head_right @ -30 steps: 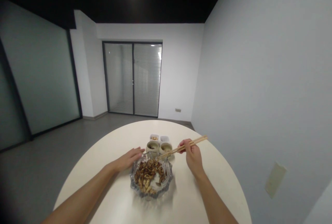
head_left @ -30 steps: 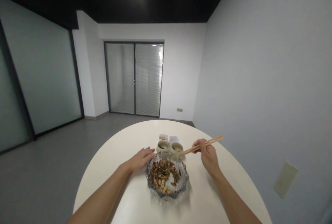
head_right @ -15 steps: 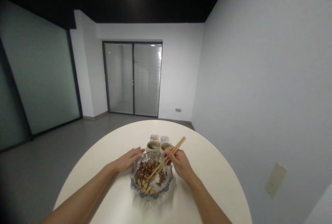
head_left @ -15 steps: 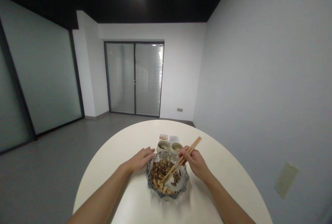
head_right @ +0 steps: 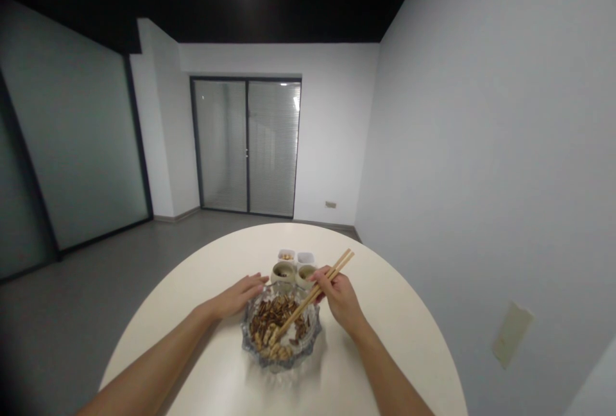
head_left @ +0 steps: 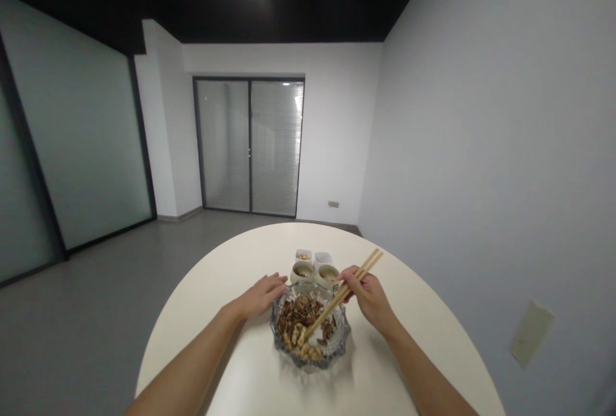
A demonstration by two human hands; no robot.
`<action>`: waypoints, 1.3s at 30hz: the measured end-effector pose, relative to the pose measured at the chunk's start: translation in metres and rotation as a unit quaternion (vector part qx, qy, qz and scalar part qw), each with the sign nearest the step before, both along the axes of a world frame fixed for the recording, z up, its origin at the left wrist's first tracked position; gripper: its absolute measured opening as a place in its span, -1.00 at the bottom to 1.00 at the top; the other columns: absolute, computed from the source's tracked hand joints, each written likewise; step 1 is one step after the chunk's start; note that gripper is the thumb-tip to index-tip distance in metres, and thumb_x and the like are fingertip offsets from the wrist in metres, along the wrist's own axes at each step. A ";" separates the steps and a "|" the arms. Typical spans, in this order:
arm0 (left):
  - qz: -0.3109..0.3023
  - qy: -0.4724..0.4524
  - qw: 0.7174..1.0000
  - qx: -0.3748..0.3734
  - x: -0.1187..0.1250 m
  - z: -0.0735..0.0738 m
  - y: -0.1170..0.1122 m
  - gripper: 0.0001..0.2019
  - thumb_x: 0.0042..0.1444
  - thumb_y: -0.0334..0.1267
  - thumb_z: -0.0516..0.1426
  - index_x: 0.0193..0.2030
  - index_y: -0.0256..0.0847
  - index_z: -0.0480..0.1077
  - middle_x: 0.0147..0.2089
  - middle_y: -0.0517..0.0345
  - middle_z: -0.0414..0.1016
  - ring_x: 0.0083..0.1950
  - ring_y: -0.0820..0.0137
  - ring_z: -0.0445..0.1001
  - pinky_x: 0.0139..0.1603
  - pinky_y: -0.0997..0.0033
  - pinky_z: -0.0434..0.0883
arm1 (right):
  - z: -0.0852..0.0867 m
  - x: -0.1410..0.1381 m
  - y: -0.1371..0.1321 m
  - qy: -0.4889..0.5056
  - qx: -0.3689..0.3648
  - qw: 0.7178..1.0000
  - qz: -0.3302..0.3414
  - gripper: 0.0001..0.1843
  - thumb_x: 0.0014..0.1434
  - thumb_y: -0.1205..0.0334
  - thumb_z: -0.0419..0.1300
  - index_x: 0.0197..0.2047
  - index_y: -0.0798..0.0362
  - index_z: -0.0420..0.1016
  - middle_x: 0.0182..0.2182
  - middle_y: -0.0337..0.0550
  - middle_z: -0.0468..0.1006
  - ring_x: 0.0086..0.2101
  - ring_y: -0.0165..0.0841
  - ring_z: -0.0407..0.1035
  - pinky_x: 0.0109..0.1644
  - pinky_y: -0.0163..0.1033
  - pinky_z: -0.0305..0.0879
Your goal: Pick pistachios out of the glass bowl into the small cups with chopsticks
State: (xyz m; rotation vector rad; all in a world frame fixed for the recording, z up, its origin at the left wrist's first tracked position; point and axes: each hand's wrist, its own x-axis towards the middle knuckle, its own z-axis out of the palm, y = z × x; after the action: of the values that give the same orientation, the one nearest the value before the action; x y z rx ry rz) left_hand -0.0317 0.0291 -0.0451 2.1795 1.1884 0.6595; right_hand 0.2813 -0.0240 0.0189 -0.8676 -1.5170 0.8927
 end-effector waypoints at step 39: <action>0.005 0.016 1.000 -0.005 0.003 0.010 -0.006 -0.31 0.41 0.32 -0.07 0.34 -0.11 0.50 0.53 -0.03 0.30 0.61 -0.05 0.09 0.63 -0.18 -0.12 | 0.022 -0.022 0.066 -0.113 0.173 0.958 -0.201 -0.34 0.30 -0.47 0.12 -0.32 -0.02 0.62 -0.46 -0.12 0.68 -0.40 -0.16 0.58 -0.25 -0.16 0.46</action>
State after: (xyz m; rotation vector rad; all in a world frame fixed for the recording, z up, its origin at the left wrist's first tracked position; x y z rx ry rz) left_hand -0.0291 0.0226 -0.0356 2.1852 1.2179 0.6233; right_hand 0.2597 0.0424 0.0405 -0.9909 -1.5533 0.2268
